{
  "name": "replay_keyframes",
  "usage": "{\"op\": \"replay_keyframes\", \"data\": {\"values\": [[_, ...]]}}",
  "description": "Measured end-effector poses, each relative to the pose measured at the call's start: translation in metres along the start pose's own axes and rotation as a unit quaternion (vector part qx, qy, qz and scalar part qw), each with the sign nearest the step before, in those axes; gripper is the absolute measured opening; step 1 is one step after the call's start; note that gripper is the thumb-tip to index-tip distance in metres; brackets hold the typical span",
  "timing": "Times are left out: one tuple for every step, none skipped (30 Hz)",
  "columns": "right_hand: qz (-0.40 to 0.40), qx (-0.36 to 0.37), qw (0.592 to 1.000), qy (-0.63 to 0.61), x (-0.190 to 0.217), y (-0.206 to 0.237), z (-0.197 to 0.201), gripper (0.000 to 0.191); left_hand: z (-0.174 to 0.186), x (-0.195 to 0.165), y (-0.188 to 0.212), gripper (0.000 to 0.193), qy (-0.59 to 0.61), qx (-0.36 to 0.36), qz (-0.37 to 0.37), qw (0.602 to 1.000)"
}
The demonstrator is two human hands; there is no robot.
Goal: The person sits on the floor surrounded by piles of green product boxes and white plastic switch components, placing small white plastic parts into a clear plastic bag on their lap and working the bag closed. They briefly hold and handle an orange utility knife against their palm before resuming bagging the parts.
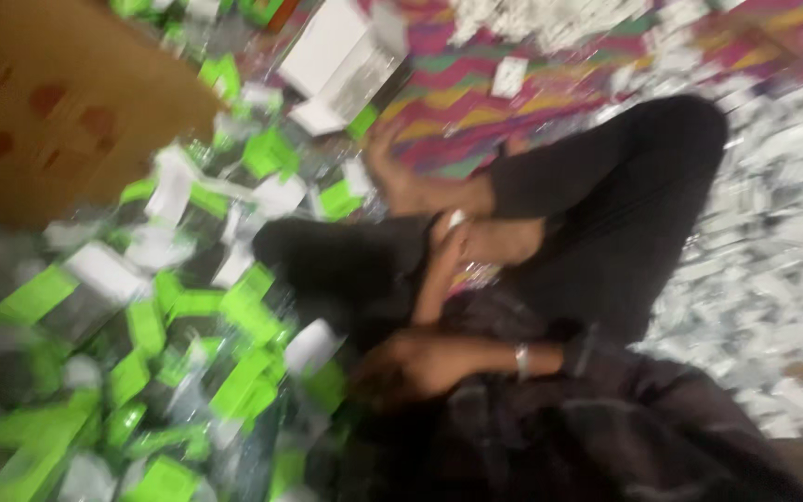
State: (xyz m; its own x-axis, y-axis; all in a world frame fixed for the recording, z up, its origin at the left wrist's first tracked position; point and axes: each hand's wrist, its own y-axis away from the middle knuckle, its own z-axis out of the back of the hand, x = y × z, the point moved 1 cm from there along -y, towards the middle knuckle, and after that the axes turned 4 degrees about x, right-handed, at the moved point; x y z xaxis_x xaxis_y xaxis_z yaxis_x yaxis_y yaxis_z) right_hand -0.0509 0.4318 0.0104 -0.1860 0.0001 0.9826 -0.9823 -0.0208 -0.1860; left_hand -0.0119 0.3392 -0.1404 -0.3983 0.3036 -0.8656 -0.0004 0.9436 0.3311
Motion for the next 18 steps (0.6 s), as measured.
{"op": "replay_keyframes", "data": {"values": [[-0.012,-0.027,1.000,-0.009,-0.001,-0.003,0.000,0.066,-0.001,0.000,0.002,0.037,0.005,-0.006,-0.003,1.000],[-0.029,-0.081,0.995,-0.057,-0.002,-0.002,0.008,0.068,-0.001,0.000,0.004,0.038,0.011,-0.010,-0.012,1.000],[-0.051,-0.161,0.971,-0.168,-0.002,-0.002,0.019,0.070,-0.001,0.000,0.008,0.039,0.017,-0.024,-0.016,0.999],[-0.076,-0.239,0.928,-0.275,-0.002,0.000,0.034,0.072,-0.002,0.000,0.010,0.040,0.026,-0.036,-0.022,0.999],[-0.088,-0.293,0.880,-0.363,0.000,-0.001,0.047,0.074,-0.002,-0.001,0.014,0.041,0.031,-0.044,-0.029,0.998],[-0.081,-0.308,0.845,-0.430,0.004,-0.003,0.059,0.075,-0.004,-0.002,0.017,0.042,0.040,-0.053,-0.034,0.997],[-0.081,-0.311,0.814,-0.484,0.009,-0.007,0.071,0.077,-0.005,-0.005,0.018,0.043,0.049,-0.058,-0.046,0.996],[-0.058,-0.273,0.825,-0.491,0.016,-0.015,0.076,0.078,-0.007,-0.009,0.021,0.045,0.052,-0.071,-0.057,0.995],[-0.032,-0.237,0.834,-0.497,0.024,-0.022,0.081,0.079,-0.010,-0.013,0.023,0.046,0.053,-0.083,-0.069,0.993],[-0.006,-0.206,0.840,-0.503,0.032,-0.030,0.083,0.080,-0.014,-0.016,0.024,0.047,0.054,-0.091,-0.081,0.991],[-0.001,-0.206,0.915,-0.346,0.038,-0.040,0.083,0.084,-0.018,-0.020,0.025,0.048,0.052,-0.101,-0.090,0.990],[0.004,-0.199,0.963,-0.180,0.045,-0.049,0.080,0.089,-0.024,-0.025,0.026,0.049,0.050,-0.112,-0.104,0.987],[0.010,-0.185,0.983,-0.009,0.049,-0.056,0.078,0.094,-0.030,-0.031,0.025,0.050,0.051,-0.123,-0.119,0.984],[-0.001,-0.140,0.990,-0.034,0.052,-0.064,0.074,0.091,-0.037,-0.038,0.027,0.051,0.046,-0.137,-0.136,0.980],[-0.011,-0.093,0.994,-0.059,0.053,-0.073,0.070,0.091,-0.042,-0.046,0.028,0.052,0.039,-0.155,-0.156,0.975],[-0.021,-0.047,0.995,-0.085,0.053,-0.081,0.067,0.092,-0.047,-0.056,0.031,0.054,0.014,-0.185,-0.180,0.966],[0.027,-0.021,0.998,-0.048,0.054,-0.089,0.062,0.091,-0.051,-0.068,0.034,0.055,0.000,-0.208,-0.205,0.956],[0.074,0.005,0.997,-0.012,0.054,-0.097,0.059,0.095,-0.054,-0.081,0.038,0.056,-0.051,-0.252,-0.233,0.938]]}}
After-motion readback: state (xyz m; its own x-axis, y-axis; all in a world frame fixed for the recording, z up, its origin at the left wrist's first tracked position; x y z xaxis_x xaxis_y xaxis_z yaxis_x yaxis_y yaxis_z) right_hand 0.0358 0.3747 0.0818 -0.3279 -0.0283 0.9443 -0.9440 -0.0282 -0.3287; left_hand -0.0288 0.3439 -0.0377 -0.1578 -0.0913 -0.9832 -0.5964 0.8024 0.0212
